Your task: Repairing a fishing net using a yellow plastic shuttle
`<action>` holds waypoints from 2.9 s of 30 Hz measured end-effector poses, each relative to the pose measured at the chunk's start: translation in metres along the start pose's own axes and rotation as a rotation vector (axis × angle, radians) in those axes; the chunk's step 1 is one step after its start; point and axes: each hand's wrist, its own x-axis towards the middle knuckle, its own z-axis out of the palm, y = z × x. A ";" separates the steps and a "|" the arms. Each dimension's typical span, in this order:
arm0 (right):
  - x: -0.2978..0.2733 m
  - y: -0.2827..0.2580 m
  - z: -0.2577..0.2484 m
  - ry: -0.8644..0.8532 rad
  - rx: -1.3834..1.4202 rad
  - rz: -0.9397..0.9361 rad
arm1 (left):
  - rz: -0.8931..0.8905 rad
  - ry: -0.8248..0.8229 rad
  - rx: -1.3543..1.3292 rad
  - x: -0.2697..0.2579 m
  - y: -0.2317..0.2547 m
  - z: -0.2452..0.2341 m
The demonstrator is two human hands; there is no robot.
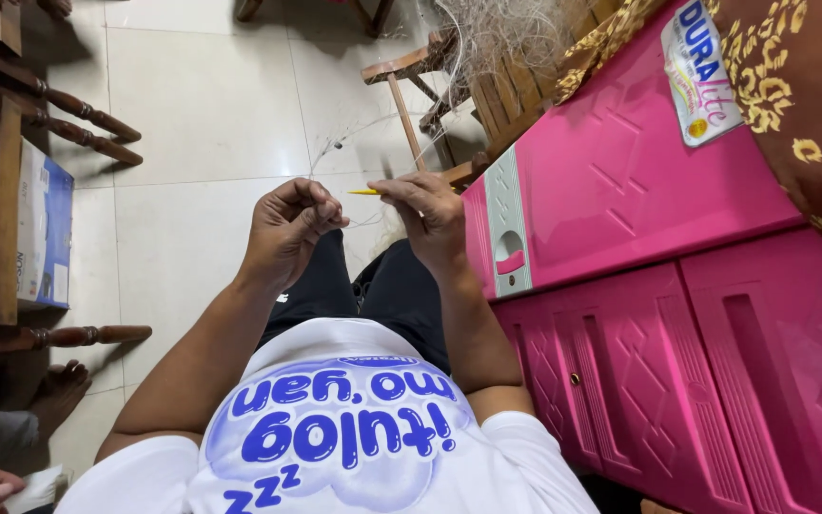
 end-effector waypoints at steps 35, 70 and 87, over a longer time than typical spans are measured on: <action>-0.030 -0.043 0.052 0.342 0.055 -0.196 | -0.016 -0.063 -0.036 -0.019 -0.022 0.010; -0.072 -0.036 -0.046 0.582 -0.153 0.198 | 0.044 -0.032 -0.141 -0.003 0.002 0.012; -0.061 -0.053 0.026 0.407 0.488 0.425 | -0.122 -0.033 -0.137 -0.019 -0.058 0.045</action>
